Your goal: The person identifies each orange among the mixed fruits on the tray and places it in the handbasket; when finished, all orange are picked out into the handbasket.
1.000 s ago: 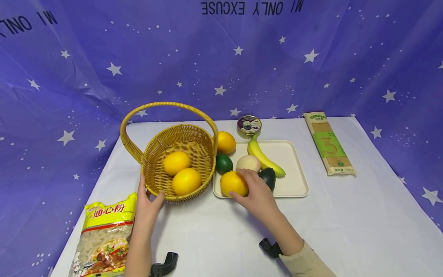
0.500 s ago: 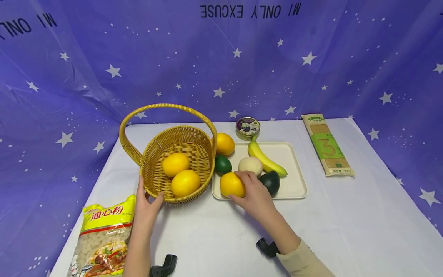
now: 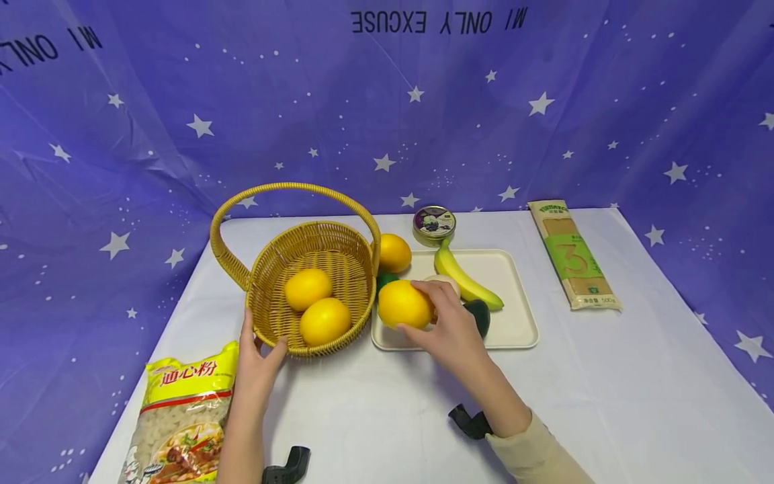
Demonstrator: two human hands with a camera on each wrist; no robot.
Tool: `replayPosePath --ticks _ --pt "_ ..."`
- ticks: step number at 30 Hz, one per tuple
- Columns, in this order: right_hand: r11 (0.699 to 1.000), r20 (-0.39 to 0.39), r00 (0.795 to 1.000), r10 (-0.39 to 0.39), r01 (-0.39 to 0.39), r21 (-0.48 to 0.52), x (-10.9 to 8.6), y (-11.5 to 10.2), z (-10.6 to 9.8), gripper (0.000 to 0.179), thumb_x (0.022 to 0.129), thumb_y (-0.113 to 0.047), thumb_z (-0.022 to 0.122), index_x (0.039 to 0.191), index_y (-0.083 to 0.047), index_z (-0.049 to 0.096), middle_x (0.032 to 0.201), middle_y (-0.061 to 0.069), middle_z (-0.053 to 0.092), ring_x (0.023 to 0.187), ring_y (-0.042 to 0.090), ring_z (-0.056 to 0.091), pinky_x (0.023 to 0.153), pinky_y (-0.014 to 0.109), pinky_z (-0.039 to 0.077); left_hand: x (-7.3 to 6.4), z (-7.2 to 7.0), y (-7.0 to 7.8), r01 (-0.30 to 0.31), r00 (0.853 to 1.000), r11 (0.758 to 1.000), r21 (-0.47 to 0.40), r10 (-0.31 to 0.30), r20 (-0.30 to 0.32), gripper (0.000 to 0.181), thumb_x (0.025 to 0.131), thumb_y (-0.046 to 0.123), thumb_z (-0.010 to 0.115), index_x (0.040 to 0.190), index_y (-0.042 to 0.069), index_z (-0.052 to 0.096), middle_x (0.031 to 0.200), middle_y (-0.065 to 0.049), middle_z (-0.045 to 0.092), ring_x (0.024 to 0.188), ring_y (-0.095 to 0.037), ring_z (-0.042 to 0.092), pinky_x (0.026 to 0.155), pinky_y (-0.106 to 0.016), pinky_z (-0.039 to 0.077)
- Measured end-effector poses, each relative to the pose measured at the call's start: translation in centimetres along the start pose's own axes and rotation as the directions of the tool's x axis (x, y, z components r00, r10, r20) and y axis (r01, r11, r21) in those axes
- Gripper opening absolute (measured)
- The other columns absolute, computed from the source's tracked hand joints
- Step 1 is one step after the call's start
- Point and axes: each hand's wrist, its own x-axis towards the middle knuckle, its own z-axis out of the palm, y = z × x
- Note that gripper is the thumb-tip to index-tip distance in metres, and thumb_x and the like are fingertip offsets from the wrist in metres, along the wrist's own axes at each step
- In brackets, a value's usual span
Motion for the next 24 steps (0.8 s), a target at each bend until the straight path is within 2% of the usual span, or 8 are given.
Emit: replayPosePath --ticks 5,9,13,18,24 --pt "0.994 0.001 0.998 -0.062 0.062 0.092 1.3 -1.6 0.7 0.067 0.074 -0.033 0.084 0.133 -0.022 0.053 0.127 0.0 0.049 0.106 0.019 0.055 0.075 0.034 0.056 0.0 0.0 0.0 -0.001 1.0 1.0 0.006 0.001 -0.003 0.089 0.096 0.01 0.054 0.154 0.032 -0.009 0.16 0.003 -0.009 0.145 -0.025 0.006 0.112 -0.044 0.024" --pt "0.989 0.015 0.995 -0.102 0.099 0.114 2.5 -2.5 2.2 0.067 0.075 -0.036 0.083 0.134 -0.022 0.053 0.128 -0.001 0.049 0.108 0.017 0.055 0.081 0.035 0.053 0.1 -0.1 0.0 0.004 1.0 1.0 0.019 -0.004 -0.008 0.088 0.096 0.011 0.055 0.154 0.032 -0.008 0.16 0.002 -0.009 0.145 -0.027 0.007 0.112 -0.045 0.025" --pt "0.987 0.017 0.99 -0.14 0.138 0.076 3.8 -3.2 3.8 0.066 0.077 -0.039 0.081 0.134 -0.02 0.053 0.129 0.001 0.049 0.112 0.018 0.054 0.093 0.038 0.048 0.1 0.0 0.1 0.014 1.0 1.0 0.022 -0.013 -0.01 0.088 0.096 0.012 0.055 0.154 0.033 -0.008 0.16 0.002 -0.009 0.145 -0.027 0.007 0.112 -0.045 0.024" --pt "0.989 0.018 0.989 -0.145 0.144 0.02 4.8 -3.5 5.1 0.066 0.078 -0.04 0.079 0.135 -0.019 0.054 0.13 0.002 0.049 0.112 0.022 0.055 0.092 0.042 0.049 0.0 0.1 0.1 0.023 1.0 1.0 0.016 -0.023 -0.004 0.088 0.096 0.012 0.055 0.154 0.034 -0.007 0.16 0.002 -0.009 0.145 -0.026 0.006 0.113 -0.044 0.022" --pt "0.985 0.033 0.986 -0.166 0.167 -0.035 5.7 -3.4 6.3 0.065 0.081 -0.04 0.077 0.136 -0.018 0.052 0.129 0.004 0.049 0.112 0.023 0.055 0.091 0.042 0.049 0.0 0.0 0.0 0.012 1.0 1.0 0.008 -0.012 0.003 0.088 0.096 0.011 0.055 0.154 0.033 -0.009 0.16 0.003 -0.009 0.145 -0.025 0.007 0.11 -0.042 0.028"
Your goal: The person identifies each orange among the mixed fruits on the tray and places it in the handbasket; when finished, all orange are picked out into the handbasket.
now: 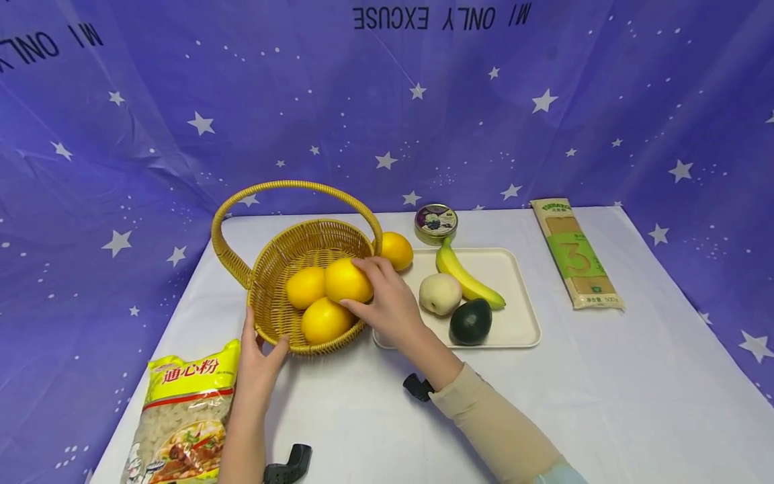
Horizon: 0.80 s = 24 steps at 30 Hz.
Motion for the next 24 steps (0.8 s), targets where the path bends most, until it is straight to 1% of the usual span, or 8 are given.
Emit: replayPosePath --ticks 2,5,8,13,16,20,24 --pt "0.999 0.012 1.0 0.01 -0.01 -0.046 0.3 0.0 0.2 0.064 0.081 -0.043 0.075 0.137 -0.02 0.052 0.129 0.003 0.049 0.113 0.023 0.055 0.09 0.042 0.049 0.0 0.0 0.0 -0.001 1.0 1.0 0.001 0.001 0.003 0.088 0.096 0.01 0.054 0.154 0.033 -0.009 0.16 0.003 -0.009 0.145 -0.024 0.008 0.108 -0.039 0.031" --pt "0.994 0.037 0.998 0.042 -0.038 -0.104 0.6 -0.2 0.4 0.065 0.082 -0.048 0.073 0.137 -0.022 0.051 0.129 0.002 0.049 0.11 0.023 0.055 0.086 0.043 0.051 0.0 -0.1 0.1 -0.004 1.0 1.0 0.002 0.004 0.005 0.089 0.096 0.01 0.054 0.154 0.032 -0.009 0.16 0.003 -0.008 0.144 -0.024 0.008 0.105 -0.036 0.032" --pt "0.986 0.055 0.996 0.07 -0.06 -0.153 1.0 -0.4 0.5 0.066 0.082 -0.051 0.071 0.139 -0.024 0.05 0.129 0.001 0.049 0.109 0.023 0.055 0.08 0.043 0.052 -0.1 -0.1 0.1 -0.013 1.0 1.0 0.005 0.013 0.005 0.089 0.096 0.009 0.054 0.154 0.032 -0.009 0.16 0.001 -0.009 0.144 -0.026 0.008 0.105 -0.038 0.033" --pt "0.975 0.076 0.992 0.099 -0.082 -0.205 1.2 -0.5 0.6 0.068 0.083 -0.056 0.067 0.141 -0.026 0.048 0.13 0.0 0.049 0.109 0.024 0.052 0.075 0.043 0.053 -0.1 0.0 0.1 -0.03 1.0 1.0 -0.005 0.03 0.002 0.089 0.096 0.008 0.055 0.155 0.029 -0.008 0.16 -0.001 -0.009 0.145 -0.028 0.007 0.11 -0.044 0.027" --pt "0.971 0.083 0.991 0.102 -0.081 -0.224 1.1 -0.4 0.7 0.069 0.083 -0.056 0.066 0.143 -0.026 0.047 0.131 0.001 0.05 0.109 0.024 0.049 0.075 0.043 0.053 -0.1 0.1 0.1 -0.022 1.0 1.0 -0.006 0.022 -0.005 0.089 0.095 0.009 0.055 0.155 0.029 -0.007 0.16 -0.001 -0.008 0.145 -0.028 0.007 0.112 -0.045 0.023" --pt "0.972 0.077 0.993 0.088 -0.069 -0.224 0.9 -0.2 0.9 0.07 0.084 -0.051 0.069 0.144 -0.024 0.046 0.133 0.002 0.049 0.109 0.025 0.049 0.08 0.043 0.052 -0.1 0.1 0.0 -0.015 1.0 1.0 0.0 0.015 -0.012 0.089 0.095 0.009 0.056 0.155 0.03 -0.006 0.16 -0.001 -0.008 0.145 -0.028 0.006 0.113 -0.045 0.021" --pt "0.972 0.061 0.996 0.07 -0.055 -0.227 0.7 -0.1 1.2 0.07 0.084 -0.048 0.07 0.144 -0.022 0.046 0.133 0.003 0.049 0.108 0.026 0.05 0.082 0.042 0.052 -0.1 0.0 0.0 -0.028 1.0 1.0 -0.002 0.028 -0.012 0.089 0.094 0.009 0.056 0.155 0.029 -0.006 0.16 -0.002 -0.008 0.145 -0.029 0.006 0.113 -0.046 0.021"
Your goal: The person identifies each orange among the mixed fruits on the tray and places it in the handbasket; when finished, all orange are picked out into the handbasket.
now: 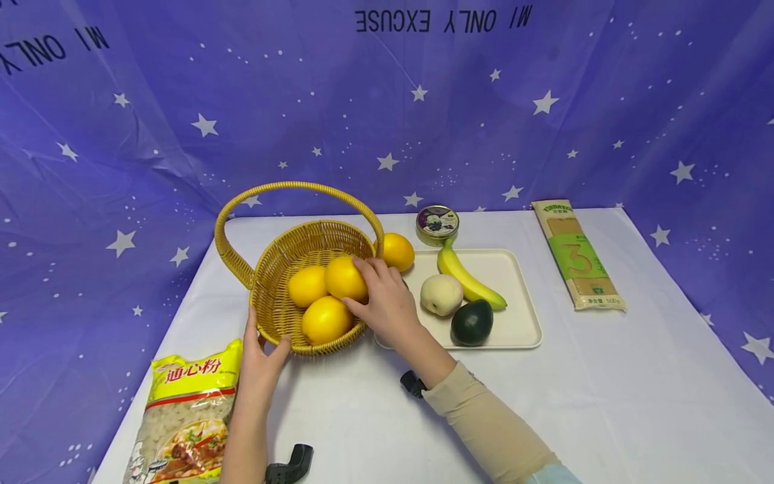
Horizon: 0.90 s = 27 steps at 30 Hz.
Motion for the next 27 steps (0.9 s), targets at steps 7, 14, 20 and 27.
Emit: replayPosePath --ticks 7,14,20,27 --pt "1.0 0.005 1.0 -0.01 0.011 -0.024 -0.1 0.1 0.2 0.067 0.084 -0.048 0.07 0.141 -0.018 0.05 0.133 0.003 0.05 0.11 0.025 0.049 0.083 0.042 0.052 0.0 -0.1 -0.2 -0.006 1.0 1.0 -0.012 0.006 0.008 0.09 0.095 0.008 0.056 0.155 0.029 -0.008 0.16 0.0 -0.01 0.145 -0.027 0.005 0.113 -0.044 0.021" --pt "0.998 0.045 0.999 -0.003 0.006 -0.055 -0.1 0.1 0.1 0.062 0.085 -0.046 0.068 0.136 -0.012 0.056 0.132 0.004 0.051 0.112 0.025 0.047 0.088 0.039 0.05 0.1 -0.2 -0.4 -0.012 1.0 1.0 -0.02 0.012 0.015 0.09 0.095 0.008 0.056 0.154 0.029 -0.008 0.159 0.001 -0.01 0.145 -0.026 0.005 0.114 -0.043 0.021" --pt "1.0 0.063 0.998 -0.003 0.003 0.004 -0.3 0.4 -0.3 0.059 0.086 -0.045 0.067 0.134 -0.011 0.057 0.132 0.005 0.052 0.115 0.025 0.048 0.092 0.04 0.049 0.0 -0.1 -0.3 -0.012 1.0 1.0 -0.012 0.012 0.008 0.09 0.095 0.008 0.056 0.155 0.027 -0.008 0.16 -0.001 -0.009 0.145 -0.028 0.006 0.112 -0.045 0.024" --pt "0.99 -0.098 0.994 -0.052 0.064 0.128 -0.6 1.1 -2.1 0.056 0.086 -0.038 0.071 0.134 -0.013 0.057 0.126 0.005 0.059 0.116 0.024 0.053 0.099 0.039 0.045 0.1 0.0 -0.1 -0.005 1.0 1.0 0.0 0.005 0.004 0.089 0.095 0.009 0.056 0.155 0.027 -0.007 0.16 -0.001 -0.009 0.145 -0.028 0.007 0.111 -0.045 0.025"
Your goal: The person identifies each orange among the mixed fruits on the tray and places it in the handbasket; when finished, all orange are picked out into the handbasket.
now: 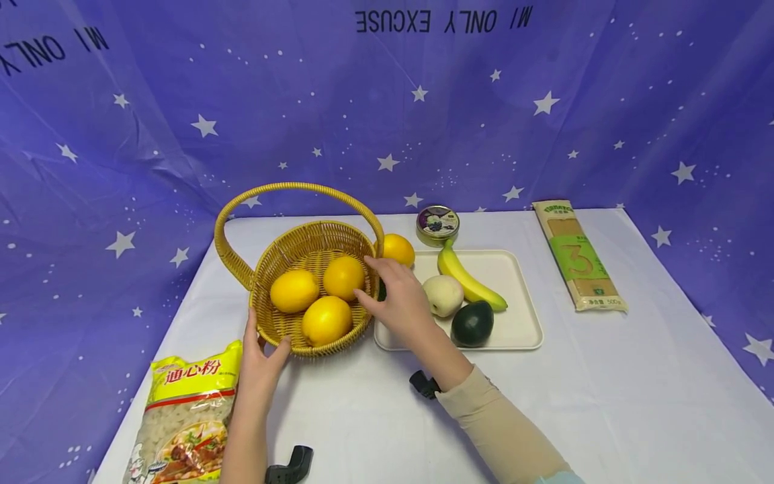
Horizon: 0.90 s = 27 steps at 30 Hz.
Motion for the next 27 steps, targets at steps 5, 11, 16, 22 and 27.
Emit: replayPosePath --ticks 5,11,16,22,27 --pt "0.994 -0.159 0.986 -0.058 0.071 0.079 0.0 0.5 -1.7 0.052 0.083 -0.03 0.076 0.128 -0.009 0.06 0.12 0.006 0.062 0.106 0.023 0.058 0.087 0.035 0.052 0.0 -0.1 0.1 0.003 1.0 1.0 0.003 -0.003 0.001 0.089 0.095 0.009 0.056 0.155 0.029 -0.008 0.16 -0.001 -0.01 0.145 -0.028 0.006 0.111 -0.045 0.025" --pt "0.992 -0.182 0.981 0.065 -0.043 0.121 0.9 2.4 -2.9 0.057 0.084 -0.028 0.075 0.135 -0.01 0.055 0.128 0.008 0.056 0.105 0.024 0.057 0.079 0.033 0.054 0.0 -0.2 0.0 0.001 1.0 1.0 -0.002 -0.001 0.011 0.09 0.095 0.009 0.056 0.155 0.029 -0.008 0.16 0.0 -0.01 0.145 -0.027 0.006 0.111 -0.044 0.026" --pt "0.972 -0.052 0.972 0.227 -0.223 0.081 2.1 4.8 -2.5 0.066 0.086 -0.035 0.071 0.144 -0.013 0.046 0.141 0.012 0.047 0.127 0.029 0.045 0.104 0.044 0.039 0.1 -0.2 0.0 0.006 1.0 1.0 0.012 -0.006 0.015 0.089 0.096 0.009 0.055 0.154 0.028 -0.009 0.16 -0.001 -0.009 0.144 -0.028 0.009 0.106 -0.039 0.032" --pt "0.938 0.059 0.942 0.331 -0.335 0.086 3.9 6.3 -1.3 0.075 0.085 -0.039 0.071 0.148 -0.013 0.039 0.149 0.015 0.037 0.136 0.036 0.033 0.111 0.051 0.027 0.1 -0.3 -0.3 -0.005 1.0 1.0 0.002 0.005 0.019 0.09 0.096 0.008 0.055 0.154 0.028 -0.01 0.16 0.0 -0.01 0.144 -0.028 0.008 0.106 -0.04 0.032" --pt "0.928 0.11 0.928 0.355 -0.365 0.081 5.2 6.8 0.0 0.078 0.083 -0.04 0.071 0.148 -0.012 0.039 0.148 0.013 0.039 0.136 0.034 0.034 0.111 0.048 0.027 0.1 -0.3 -0.3 -0.011 1.0 1.0 0.001 0.011 0.013 0.089 0.096 0.008 0.055 0.155 0.027 -0.009 0.16 -0.003 -0.009 0.144 -0.03 0.009 0.107 -0.042 0.031"
